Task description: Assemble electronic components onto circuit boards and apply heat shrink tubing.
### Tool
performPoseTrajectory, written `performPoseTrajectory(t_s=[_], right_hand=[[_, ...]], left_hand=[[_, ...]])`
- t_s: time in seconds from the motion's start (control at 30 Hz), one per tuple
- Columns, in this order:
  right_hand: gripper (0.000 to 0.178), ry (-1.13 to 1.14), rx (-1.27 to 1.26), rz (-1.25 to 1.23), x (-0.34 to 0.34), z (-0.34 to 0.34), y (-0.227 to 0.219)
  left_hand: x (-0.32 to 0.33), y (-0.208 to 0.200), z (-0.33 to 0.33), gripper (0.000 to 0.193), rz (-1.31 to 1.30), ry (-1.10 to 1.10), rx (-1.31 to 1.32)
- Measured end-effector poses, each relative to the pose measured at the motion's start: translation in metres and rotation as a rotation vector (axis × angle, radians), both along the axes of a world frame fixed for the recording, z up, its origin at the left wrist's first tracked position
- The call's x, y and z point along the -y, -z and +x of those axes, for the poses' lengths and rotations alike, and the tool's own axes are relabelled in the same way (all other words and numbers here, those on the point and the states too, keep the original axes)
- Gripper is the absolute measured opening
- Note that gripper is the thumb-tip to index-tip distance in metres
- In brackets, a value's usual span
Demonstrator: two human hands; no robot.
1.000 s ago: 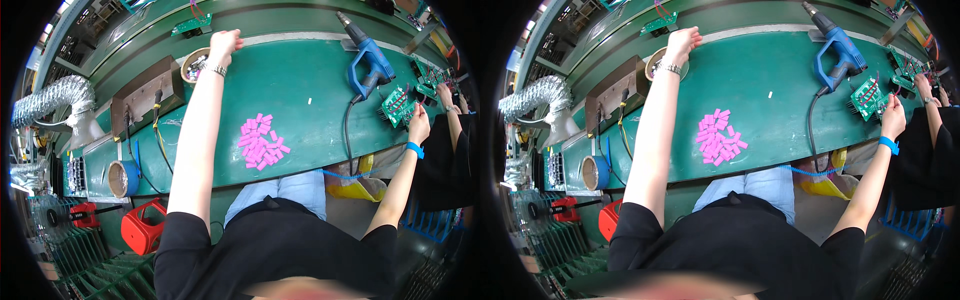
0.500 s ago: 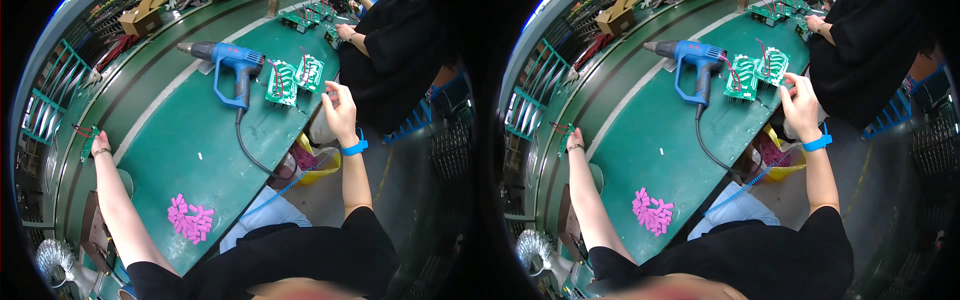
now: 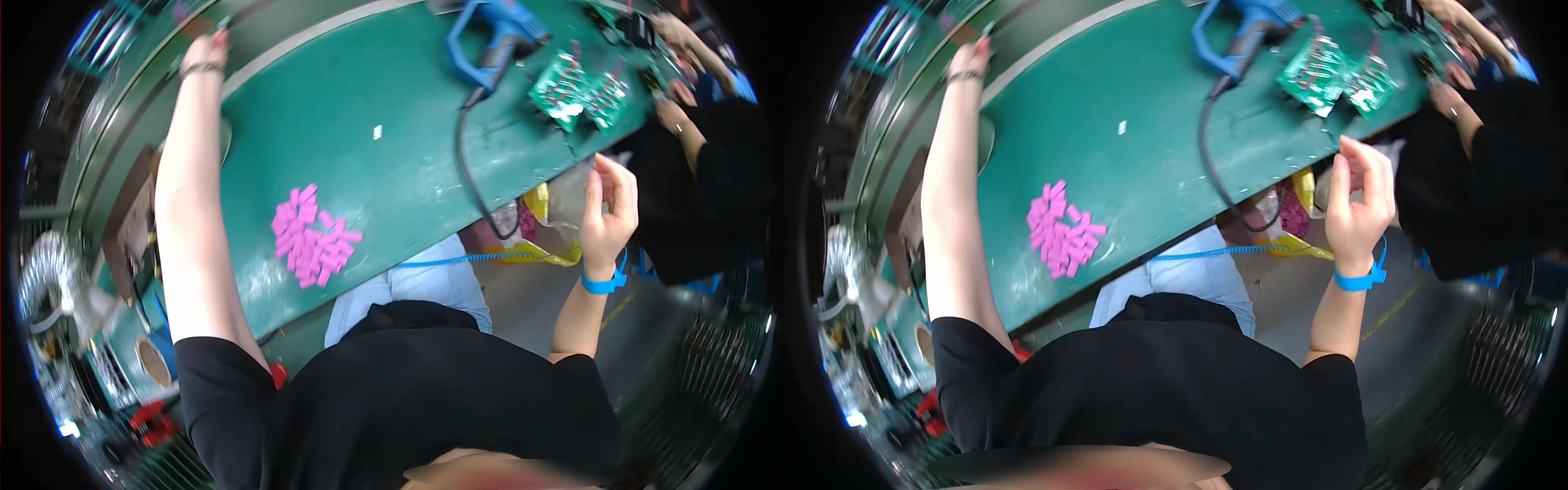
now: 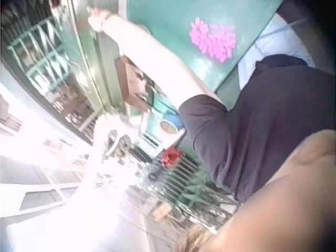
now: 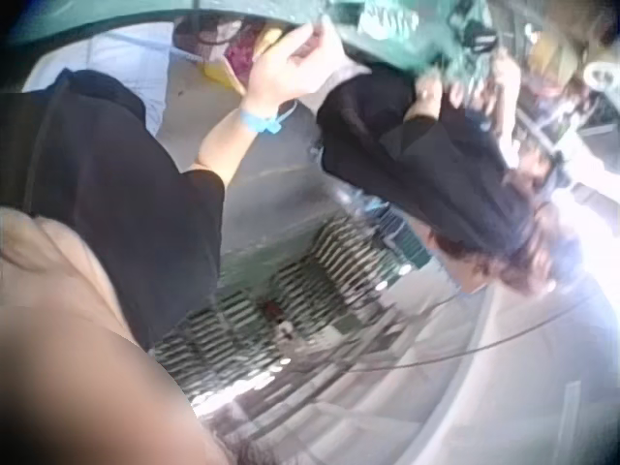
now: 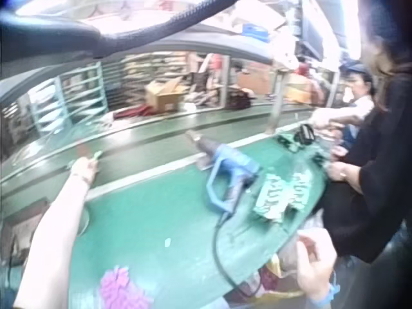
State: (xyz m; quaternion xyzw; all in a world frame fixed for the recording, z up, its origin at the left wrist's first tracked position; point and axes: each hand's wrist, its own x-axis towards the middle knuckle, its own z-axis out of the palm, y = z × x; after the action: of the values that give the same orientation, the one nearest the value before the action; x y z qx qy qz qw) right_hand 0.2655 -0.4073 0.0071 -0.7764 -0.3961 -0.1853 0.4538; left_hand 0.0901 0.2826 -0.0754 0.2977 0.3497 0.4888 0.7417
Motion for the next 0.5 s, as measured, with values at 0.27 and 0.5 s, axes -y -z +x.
performPoseTrajectory(t_s=[0.27,0.5], right_hand=[[0.02,-0.586,-0.081,-0.223,-0.095,-0.089,0.025],[0.022,-0.782,0.197,-0.342,-0.148,-0.135,0.053]], left_hand=[[0.264,-0.024,-0.033,0.023,0.183,0.405,-0.061],[0.374,-0.044,-0.085,0.066,0.126,0.528,-0.308]])
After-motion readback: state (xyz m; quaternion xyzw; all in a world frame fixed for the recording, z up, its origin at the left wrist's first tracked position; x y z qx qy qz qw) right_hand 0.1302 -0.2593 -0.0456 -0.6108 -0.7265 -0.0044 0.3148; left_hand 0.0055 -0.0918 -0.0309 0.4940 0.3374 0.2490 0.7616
